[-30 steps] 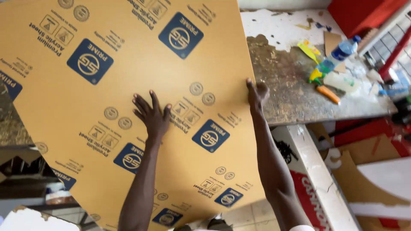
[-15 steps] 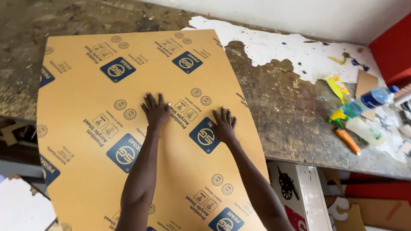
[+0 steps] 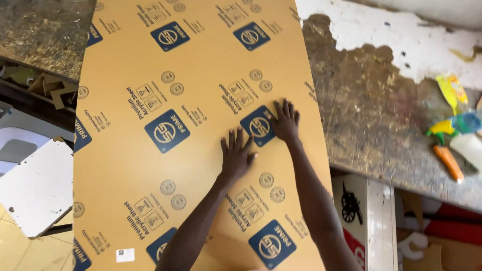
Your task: The person handles electrical cables, moves cleaning supplies, and then prepares a large acrylic sheet by unrolling a roll of blue vinyl onto it on a workbench.
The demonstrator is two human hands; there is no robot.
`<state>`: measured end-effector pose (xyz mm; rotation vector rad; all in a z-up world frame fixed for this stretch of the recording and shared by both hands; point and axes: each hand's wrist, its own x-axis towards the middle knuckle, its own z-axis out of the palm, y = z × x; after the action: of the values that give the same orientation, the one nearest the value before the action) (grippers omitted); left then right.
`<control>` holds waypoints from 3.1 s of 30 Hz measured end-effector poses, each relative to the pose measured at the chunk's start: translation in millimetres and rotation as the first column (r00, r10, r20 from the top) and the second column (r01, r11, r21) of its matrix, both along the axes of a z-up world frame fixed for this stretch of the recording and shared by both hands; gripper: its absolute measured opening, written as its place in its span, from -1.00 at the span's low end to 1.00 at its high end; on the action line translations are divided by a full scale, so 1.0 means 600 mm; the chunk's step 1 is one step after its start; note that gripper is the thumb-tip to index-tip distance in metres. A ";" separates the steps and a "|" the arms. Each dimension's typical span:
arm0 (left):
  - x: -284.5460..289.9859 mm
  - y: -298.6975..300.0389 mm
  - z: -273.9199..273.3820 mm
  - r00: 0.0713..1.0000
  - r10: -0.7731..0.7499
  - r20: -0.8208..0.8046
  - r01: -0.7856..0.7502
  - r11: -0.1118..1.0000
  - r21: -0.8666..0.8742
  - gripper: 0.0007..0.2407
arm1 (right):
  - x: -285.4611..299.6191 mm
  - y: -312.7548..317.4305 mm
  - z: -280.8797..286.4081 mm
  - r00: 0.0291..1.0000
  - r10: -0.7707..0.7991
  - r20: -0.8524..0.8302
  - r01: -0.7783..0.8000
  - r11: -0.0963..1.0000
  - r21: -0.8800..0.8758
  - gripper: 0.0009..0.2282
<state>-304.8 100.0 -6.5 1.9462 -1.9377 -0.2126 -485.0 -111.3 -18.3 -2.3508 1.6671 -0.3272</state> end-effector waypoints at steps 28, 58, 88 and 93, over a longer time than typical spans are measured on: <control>0.281 0.238 0.014 0.990 0.023 -0.137 0.023 0.943 0.331 -0.36 | 0.091 0.372 -0.014 0.999 0.033 -0.042 -0.038 0.990 -0.135 -0.44; 0.358 0.258 -0.049 0.985 0.162 -0.060 -0.161 0.987 0.022 -0.43 | 0.301 0.424 -0.048 0.918 0.351 0.186 -0.309 0.925 -0.220 -0.45; 0.760 0.463 -0.133 0.571 0.527 -0.629 -0.610 0.786 0.104 -0.11 | 0.376 0.882 -0.050 -0.318 -0.537 0.781 0.376 0.685 0.624 -0.32; 0.740 0.494 -0.094 0.429 0.484 -0.763 -0.631 0.765 0.130 -0.29 | 0.359 0.863 -0.060 -0.356 -0.474 0.805 0.324 0.745 0.583 -0.47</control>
<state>139.3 396.4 -63.0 1.8162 -0.6583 -0.5471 -269.7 406.4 -54.6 -0.3967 1.2685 -1.6384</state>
